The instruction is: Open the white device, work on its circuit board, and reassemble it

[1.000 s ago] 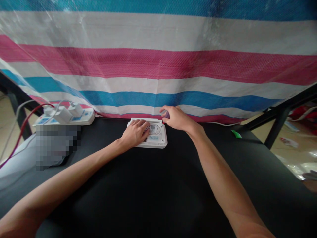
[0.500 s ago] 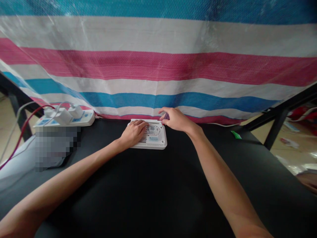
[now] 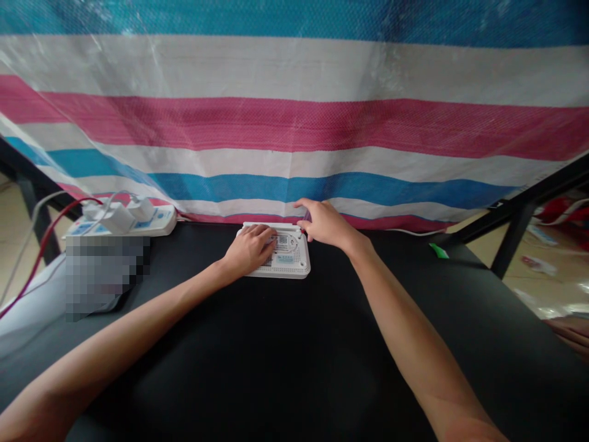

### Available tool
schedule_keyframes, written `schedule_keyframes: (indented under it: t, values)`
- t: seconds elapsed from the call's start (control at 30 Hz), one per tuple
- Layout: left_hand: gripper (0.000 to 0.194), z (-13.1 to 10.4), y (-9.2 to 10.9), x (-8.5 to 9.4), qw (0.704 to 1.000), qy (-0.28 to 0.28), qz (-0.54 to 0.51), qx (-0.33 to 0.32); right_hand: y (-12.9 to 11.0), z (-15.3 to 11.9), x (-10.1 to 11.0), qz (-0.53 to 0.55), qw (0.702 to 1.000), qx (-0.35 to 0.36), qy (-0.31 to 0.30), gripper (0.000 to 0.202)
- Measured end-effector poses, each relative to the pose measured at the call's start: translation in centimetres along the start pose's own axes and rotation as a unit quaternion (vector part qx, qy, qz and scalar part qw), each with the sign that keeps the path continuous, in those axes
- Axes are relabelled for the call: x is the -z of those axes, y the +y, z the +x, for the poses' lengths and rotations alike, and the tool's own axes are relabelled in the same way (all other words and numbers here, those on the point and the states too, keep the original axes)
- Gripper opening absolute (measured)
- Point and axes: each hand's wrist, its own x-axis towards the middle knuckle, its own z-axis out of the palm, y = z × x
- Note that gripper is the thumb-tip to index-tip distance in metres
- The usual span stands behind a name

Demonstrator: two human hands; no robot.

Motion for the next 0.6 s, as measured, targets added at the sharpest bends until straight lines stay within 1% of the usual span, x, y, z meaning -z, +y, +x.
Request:
schedule_keyframes:
  t: [0.07, 0.13, 0.23, 0.33, 0.4, 0.53, 0.6]
  values:
    - [0.024, 0.00, 0.06, 0.04, 1.000, -0.001, 0.004, 0.001, -0.07, -0.01, -0.05, -0.006, 1.000, -0.026, -0.001, 0.032]
    - [0.024, -0.01, 0.11, 0.06, 1.000, 0.000, 0.007, 0.000, -0.04, -0.02, -0.06, -0.018, 0.999, -0.039, 0.001, 0.033]
    - [0.024, -0.01, 0.10, 0.05, 1.000, 0.000, 0.006, -0.003, 0.11, 0.01, 0.03, -0.025, 1.000, -0.015, 0.001, 0.045]
    - [0.025, -0.04, 0.01, 0.02, 1.000, 0.001, 0.003, -0.005, 0.17, 0.08, 0.09, 0.010, 1.000, 0.010, -0.013, 0.051]
    - [0.025, -0.06, -0.05, -0.01, 1.000, 0.002, 0.002, -0.006, 0.13, 0.12, 0.06, 0.023, 1.000, -0.003, -0.020, 0.046]
    - [0.024, -0.07, -0.04, -0.04, 1.000, 0.004, 0.002, -0.007, 0.04, 0.07, -0.03, 0.031, 0.997, -0.050, -0.041, 0.035]
    - [0.024, -0.07, 0.01, -0.03, 1.000, 0.004, 0.004, -0.006, 0.08, 0.03, -0.01, 0.012, 0.998, -0.054, -0.033, 0.034]
